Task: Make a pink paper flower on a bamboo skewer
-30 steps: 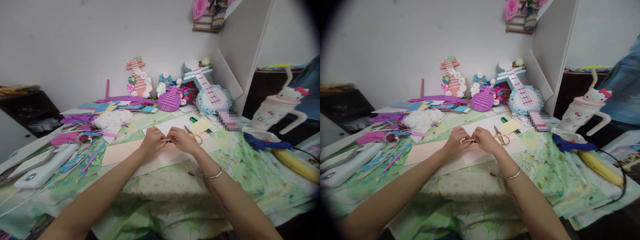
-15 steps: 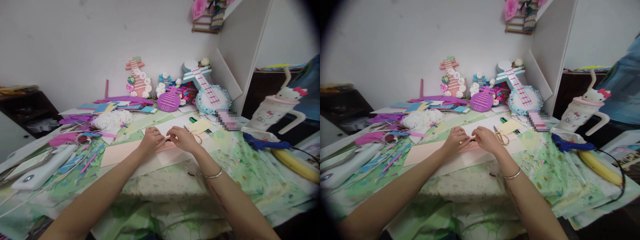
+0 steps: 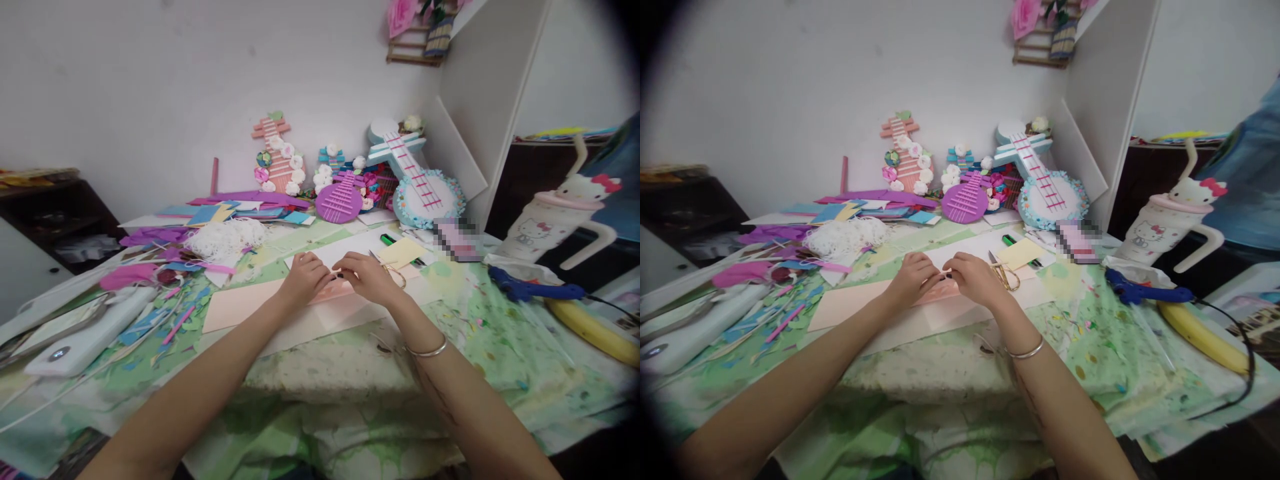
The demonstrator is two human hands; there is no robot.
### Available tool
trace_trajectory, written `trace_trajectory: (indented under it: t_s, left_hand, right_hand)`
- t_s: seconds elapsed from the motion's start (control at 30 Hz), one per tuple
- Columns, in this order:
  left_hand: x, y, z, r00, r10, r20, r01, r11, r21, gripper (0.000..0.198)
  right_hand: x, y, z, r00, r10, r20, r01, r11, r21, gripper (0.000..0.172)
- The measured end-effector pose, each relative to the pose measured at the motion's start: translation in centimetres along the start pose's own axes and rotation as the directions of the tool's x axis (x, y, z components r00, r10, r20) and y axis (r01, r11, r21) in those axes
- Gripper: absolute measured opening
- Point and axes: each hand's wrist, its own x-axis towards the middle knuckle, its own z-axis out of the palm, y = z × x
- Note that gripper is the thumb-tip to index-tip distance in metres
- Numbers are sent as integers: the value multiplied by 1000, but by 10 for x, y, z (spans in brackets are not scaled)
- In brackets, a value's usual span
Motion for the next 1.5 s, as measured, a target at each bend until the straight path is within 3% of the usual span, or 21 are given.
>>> trace_trajectory:
  t_s: [0.47, 0.87, 1.07, 1.3, 1.5]
  left_hand:
    - [0, 5, -2, 985, -172, -9, 166, 964, -207, 26]
    - [1, 5, 0, 963, -266, 51, 271, 941, -205, 24]
    - [0, 5, -6, 976, -215, 46, 220, 958, -185, 9]
    - [2, 5, -10, 968, -228, 107, 246, 946, -213, 10]
    - [0, 5, -7, 971, -235, 50, 239, 964, -114, 9]
  right_hand:
    - [2, -3, 0, 999, -44, 10, 45, 999, -17, 16]
    - [0, -5, 7, 998, 27, 49, -23, 996, -83, 12]
    - [1, -6, 7, 997, 64, 51, -57, 992, -113, 12]
    - [1, -6, 8, 997, 72, 37, -67, 989, -131, 13]
    - [1, -6, 13, 999, 37, 32, -33, 991, -130, 13]
